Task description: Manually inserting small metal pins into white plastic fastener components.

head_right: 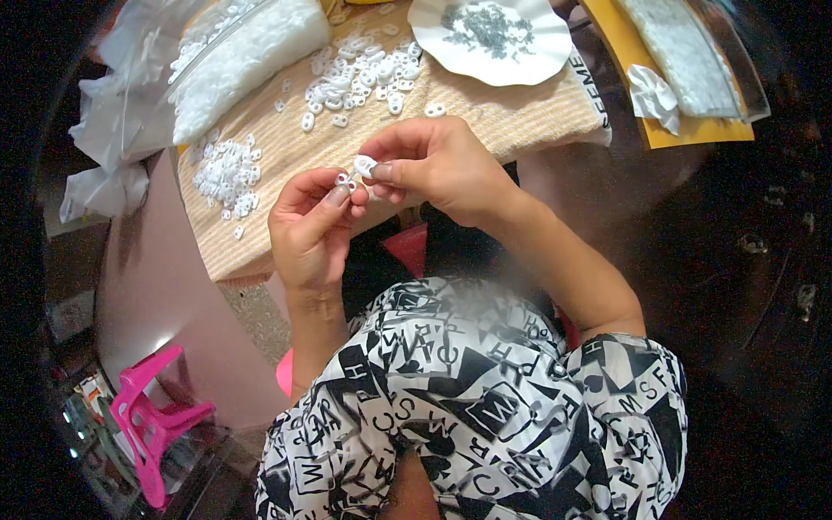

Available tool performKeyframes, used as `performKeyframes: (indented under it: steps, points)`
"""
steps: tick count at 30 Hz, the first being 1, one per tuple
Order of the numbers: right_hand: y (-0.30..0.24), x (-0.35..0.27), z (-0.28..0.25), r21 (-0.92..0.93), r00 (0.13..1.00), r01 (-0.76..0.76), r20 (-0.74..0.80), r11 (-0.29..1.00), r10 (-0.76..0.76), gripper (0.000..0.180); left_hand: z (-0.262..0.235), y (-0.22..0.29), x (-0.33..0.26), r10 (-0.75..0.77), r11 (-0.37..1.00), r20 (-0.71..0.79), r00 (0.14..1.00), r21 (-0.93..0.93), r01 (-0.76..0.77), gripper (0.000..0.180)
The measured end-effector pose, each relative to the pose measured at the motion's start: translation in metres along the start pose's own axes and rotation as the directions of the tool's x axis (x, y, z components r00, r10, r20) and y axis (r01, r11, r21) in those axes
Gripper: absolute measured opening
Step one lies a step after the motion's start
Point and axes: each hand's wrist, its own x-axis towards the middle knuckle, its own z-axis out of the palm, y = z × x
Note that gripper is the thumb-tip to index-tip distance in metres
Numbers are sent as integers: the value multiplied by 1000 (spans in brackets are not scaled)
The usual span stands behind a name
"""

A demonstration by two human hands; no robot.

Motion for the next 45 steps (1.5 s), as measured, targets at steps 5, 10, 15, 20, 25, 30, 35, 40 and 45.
performKeyframes:
  steps: [5, 10, 15, 20, 25, 30, 35, 40, 45]
  points:
    - [0, -1, 1, -79, 995, 60, -75, 995, -66, 17, 0, -2, 0, -5, 1000, 7, 1000, 5, 5, 16]
    - [3, -1, -5, -255, 985, 151, -38, 955, -166, 16, -2, -3, 2, 15, 999, 50, 999, -42, -13, 16]
    - [0, -4, 1, -140, 986, 164, 49, 976, -159, 17, 0, -6, 1, -4, 997, 102, 995, -80, 12, 16]
    - [0, -3, -1, -128, 986, 168, 27, 977, -166, 18, 2, -9, -1, -29, 993, 136, 990, -105, 44, 16]
    - [-1, -6, 3, -12, 990, 129, 54, 992, -128, 16, 3, -9, -1, -32, 992, 136, 990, -118, 49, 15]
    - [4, -4, 6, -41, 990, 137, 28, 990, -136, 22, 3, -7, 0, -13, 992, 127, 992, -121, 29, 14]
    - [3, -6, 8, -115, 990, 143, -4, 983, -144, 18, 2, -7, 0, -12, 992, 124, 992, -124, 28, 15]
    - [-1, -6, -2, 42, 997, 78, 4, 996, -78, 17, 1, -4, -1, 5, 995, 78, 997, -100, 2, 15]
    - [-1, -6, -4, -16, 991, 131, 17, 991, -131, 18, 2, -4, -2, -7, 997, 59, 998, -75, 12, 15]
